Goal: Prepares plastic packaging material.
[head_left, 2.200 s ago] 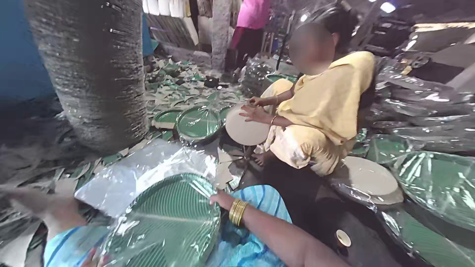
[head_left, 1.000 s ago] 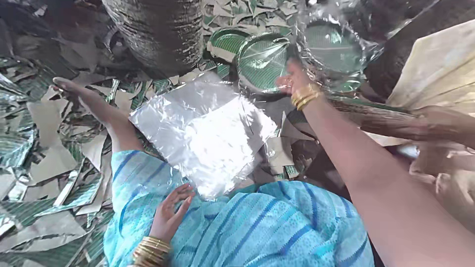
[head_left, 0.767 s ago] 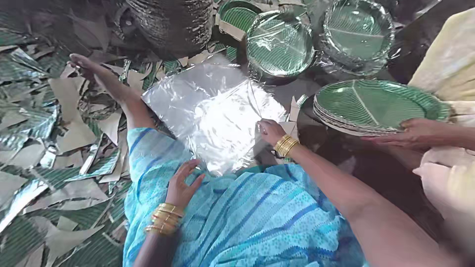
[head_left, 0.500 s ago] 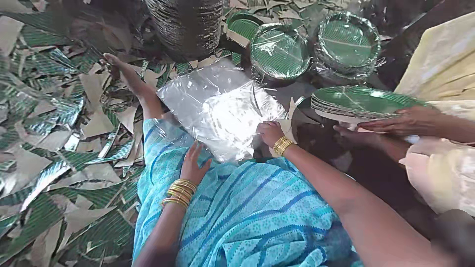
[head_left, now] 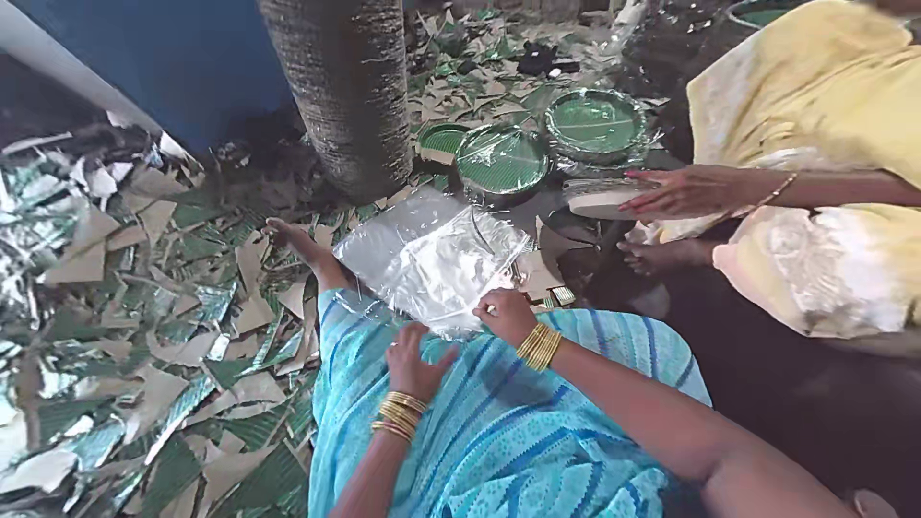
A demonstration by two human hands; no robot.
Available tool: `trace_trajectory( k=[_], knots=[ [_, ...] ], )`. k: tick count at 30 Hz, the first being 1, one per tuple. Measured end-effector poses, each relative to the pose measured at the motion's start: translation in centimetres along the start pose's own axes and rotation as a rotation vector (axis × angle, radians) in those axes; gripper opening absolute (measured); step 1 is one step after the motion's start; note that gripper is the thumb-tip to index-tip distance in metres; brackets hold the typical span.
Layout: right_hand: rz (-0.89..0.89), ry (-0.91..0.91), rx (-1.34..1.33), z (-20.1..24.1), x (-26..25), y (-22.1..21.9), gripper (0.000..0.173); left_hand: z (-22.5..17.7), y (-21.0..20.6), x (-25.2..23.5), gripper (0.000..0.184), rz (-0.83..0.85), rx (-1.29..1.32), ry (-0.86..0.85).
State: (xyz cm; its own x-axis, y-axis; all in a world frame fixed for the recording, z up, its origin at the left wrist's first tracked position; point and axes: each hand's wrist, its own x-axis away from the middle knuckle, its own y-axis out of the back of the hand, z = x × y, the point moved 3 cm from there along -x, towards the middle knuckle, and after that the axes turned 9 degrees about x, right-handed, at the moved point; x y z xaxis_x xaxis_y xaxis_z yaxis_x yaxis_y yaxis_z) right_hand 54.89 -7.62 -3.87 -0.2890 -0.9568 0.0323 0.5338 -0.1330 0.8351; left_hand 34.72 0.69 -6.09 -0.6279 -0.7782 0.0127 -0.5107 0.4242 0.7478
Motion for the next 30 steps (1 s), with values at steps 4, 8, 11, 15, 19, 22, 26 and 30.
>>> trace_trajectory(
  k=[4,8,11,15,19,22,26,30],
  knots=[
    [0.104,0.11,-0.032,2.6,1.4,-0.1,0.032,-3.3,-3.4,-0.5,0.084,0.224,-0.196,0.312],
    [-0.069,0.321,0.045,2.5,2.8,0.0,0.023,-0.5,-3.2,-2.6,0.08,0.115,-0.141,0.377],
    [-0.122,0.295,0.088,0.3,3.7,-0.2,0.022,0.8,-1.6,-3.6,0.102,-0.022,-0.019,0.194],
    [0.106,0.128,0.026,-1.2,4.0,-1.7,0.03,0.1,-0.5,-2.8,0.098,-0.024,-0.091,0.278],
    [0.093,0.137,-0.059,-0.8,3.5,-2.6,0.029,-0.8,-4.3,1.0,0.106,0.044,-0.069,0.424],
    [0.047,0.233,-0.062,-0.6,3.6,-3.2,0.026,-1.4,-6.0,1.2,0.094,0.14,-0.112,0.444],
    [-0.116,0.378,0.02,-0.8,4.0,-3.6,0.022,-0.7,-3.7,-2.1,0.04,0.005,0.042,0.223],
    [-0.549,0.428,0.158,-2.1,3.2,-2.1,0.019,-1.9,0.6,-3.6,0.026,-0.29,0.067,-0.159]
  ],
)
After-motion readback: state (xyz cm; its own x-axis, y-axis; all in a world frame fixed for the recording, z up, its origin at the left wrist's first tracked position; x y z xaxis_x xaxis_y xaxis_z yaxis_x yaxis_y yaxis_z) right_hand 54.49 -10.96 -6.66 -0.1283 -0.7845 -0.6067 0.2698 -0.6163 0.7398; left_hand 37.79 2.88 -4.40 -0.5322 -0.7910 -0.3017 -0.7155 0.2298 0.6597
